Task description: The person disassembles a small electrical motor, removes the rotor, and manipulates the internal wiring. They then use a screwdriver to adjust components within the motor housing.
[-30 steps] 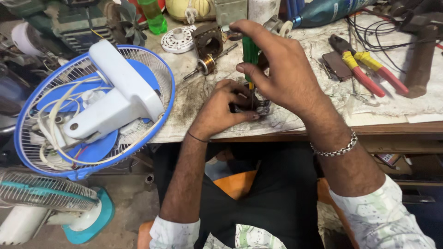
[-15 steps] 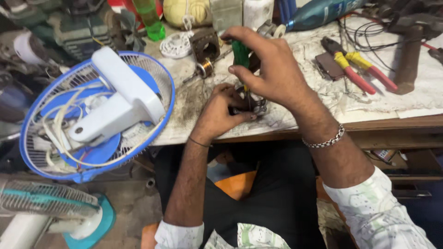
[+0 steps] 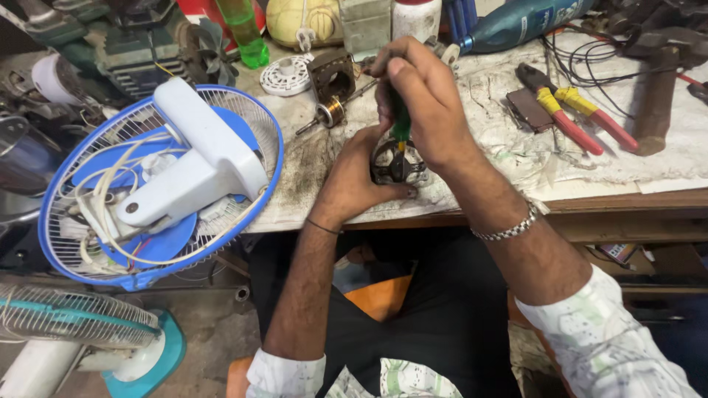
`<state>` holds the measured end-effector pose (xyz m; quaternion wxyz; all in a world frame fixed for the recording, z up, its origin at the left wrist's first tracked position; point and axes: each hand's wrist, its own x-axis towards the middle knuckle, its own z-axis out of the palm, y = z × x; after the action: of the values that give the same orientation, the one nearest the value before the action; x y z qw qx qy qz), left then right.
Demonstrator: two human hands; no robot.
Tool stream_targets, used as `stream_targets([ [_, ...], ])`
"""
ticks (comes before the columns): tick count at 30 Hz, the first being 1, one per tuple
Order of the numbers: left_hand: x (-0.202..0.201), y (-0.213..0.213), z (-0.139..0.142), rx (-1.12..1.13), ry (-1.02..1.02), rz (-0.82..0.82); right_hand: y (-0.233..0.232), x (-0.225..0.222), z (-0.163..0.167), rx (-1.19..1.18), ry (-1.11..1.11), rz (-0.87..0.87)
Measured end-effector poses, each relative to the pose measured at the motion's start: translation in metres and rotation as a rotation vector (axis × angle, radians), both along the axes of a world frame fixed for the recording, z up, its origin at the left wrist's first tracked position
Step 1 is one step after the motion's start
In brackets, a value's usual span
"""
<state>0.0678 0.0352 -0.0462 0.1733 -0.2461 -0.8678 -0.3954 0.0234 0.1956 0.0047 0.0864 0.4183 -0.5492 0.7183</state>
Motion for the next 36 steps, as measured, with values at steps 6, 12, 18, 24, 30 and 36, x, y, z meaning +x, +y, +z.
stream_targets([
  [6,-0.002,0.0,-0.002,-0.046,-0.013,-0.035,-0.007,-0.01,0.002,0.05,-0.172,0.276],
  [12,0.001,-0.005,-0.006,0.002,-0.133,-0.018,-0.013,-0.004,0.001,-0.097,-0.119,0.012],
  [18,-0.005,-0.008,-0.011,-0.059,-0.063,-0.006,-0.003,-0.003,-0.005,-0.184,-0.121,-0.098],
  [24,-0.007,-0.01,-0.013,-0.045,-0.085,-0.039,0.0,-0.002,-0.006,-0.178,-0.131,-0.118],
  [30,-0.005,-0.007,-0.009,-0.041,-0.198,0.003,-0.004,-0.005,-0.013,-0.087,-0.007,-0.137],
  [36,-0.004,-0.006,-0.008,-0.044,-0.233,0.02,-0.007,-0.015,-0.012,-0.023,-0.003,0.009],
])
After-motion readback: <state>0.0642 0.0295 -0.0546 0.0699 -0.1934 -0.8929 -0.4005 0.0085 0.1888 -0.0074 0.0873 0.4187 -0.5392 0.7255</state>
